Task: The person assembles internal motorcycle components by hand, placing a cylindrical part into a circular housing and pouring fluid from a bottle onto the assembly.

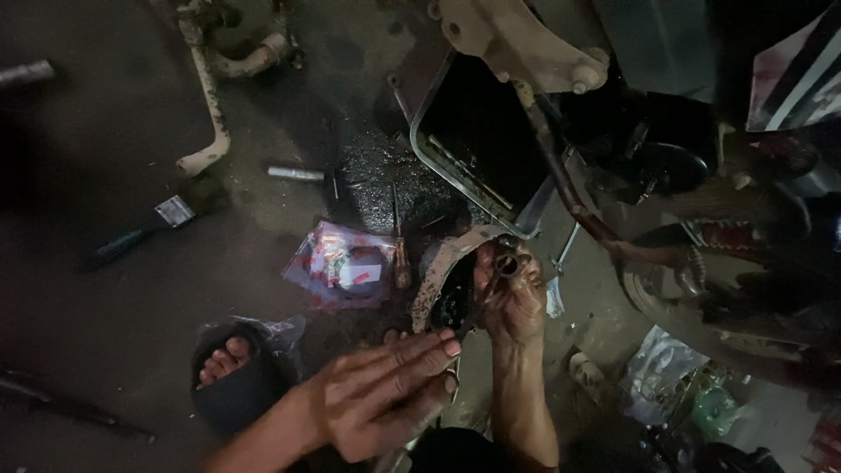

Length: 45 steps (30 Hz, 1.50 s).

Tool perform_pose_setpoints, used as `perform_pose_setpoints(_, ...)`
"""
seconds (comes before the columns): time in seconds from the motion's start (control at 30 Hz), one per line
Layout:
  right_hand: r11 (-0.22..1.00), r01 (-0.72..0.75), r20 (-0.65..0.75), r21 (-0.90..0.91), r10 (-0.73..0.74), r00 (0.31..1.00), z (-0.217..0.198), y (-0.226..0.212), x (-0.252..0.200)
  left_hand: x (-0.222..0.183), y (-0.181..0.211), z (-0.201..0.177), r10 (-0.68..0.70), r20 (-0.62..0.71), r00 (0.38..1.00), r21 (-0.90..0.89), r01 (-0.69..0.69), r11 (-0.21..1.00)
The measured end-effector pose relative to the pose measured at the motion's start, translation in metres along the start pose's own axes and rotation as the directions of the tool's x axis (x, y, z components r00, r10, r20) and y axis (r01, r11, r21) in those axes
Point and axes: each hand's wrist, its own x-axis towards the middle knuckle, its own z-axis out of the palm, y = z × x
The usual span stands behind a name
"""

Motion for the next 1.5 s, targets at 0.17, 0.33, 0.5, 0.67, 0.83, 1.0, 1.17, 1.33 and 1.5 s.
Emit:
perform_pose_setpoints(0.17,0.999,-0.051,0.113,-0.020,0.053,0.992,0.015,-0.012,0.009,-0.005,-0.001,-0.004,-0.012,0.070,0.997,0.046,0.009,0.999)
perform_pose_setpoints(0.33,0.988,-0.151,0.117,-0.011,0.152,0.981,-0.003,-0.018,0.007,0.008,-0.007,-0.015,0.069,0.057,0.996,0.015,-0.070,0.997)
perform_pose_setpoints(0.5,0.950,-0.309,0.031,-0.049,0.311,0.950,0.008,-0.022,0.004,0.016,-0.011,-0.030,0.049,0.126,0.991,-0.098,-0.037,0.994)
perform_pose_setpoints(0.67,0.893,-0.445,-0.026,0.067,0.447,0.894,0.012,-0.017,0.001,0.021,-0.011,-0.036,0.070,0.177,0.982,-0.070,-0.058,0.996)
perform_pose_setpoints(0.83,0.908,-0.382,0.024,0.173,0.384,0.923,-0.008,-0.008,-0.001,0.018,0.000,-0.022,0.003,0.074,0.997,0.012,-0.004,1.000)
perform_pose_setpoints(1.0,0.935,-0.338,0.104,0.110,0.327,0.939,0.029,-0.016,0.013,0.010,0.001,-0.018,0.010,0.058,0.998,0.123,-0.017,0.992)
perform_pose_setpoints(1.17,0.882,-0.454,0.090,-0.129,0.466,0.880,0.022,-0.033,0.016,0.025,0.001,-0.046,-0.076,0.212,0.974,-0.182,0.115,0.977)
perform_pose_setpoints(1.33,0.803,-0.524,0.166,-0.283,0.580,0.798,0.003,-0.047,0.021,0.021,-0.015,-0.060,-0.011,0.312,0.950,-0.167,0.066,0.984)
perform_pose_setpoints(1.5,0.687,-0.505,0.231,-0.523,0.684,0.692,0.016,-0.055,0.036,0.048,-0.029,-0.074,0.001,0.489,0.872,-0.267,0.149,0.952)
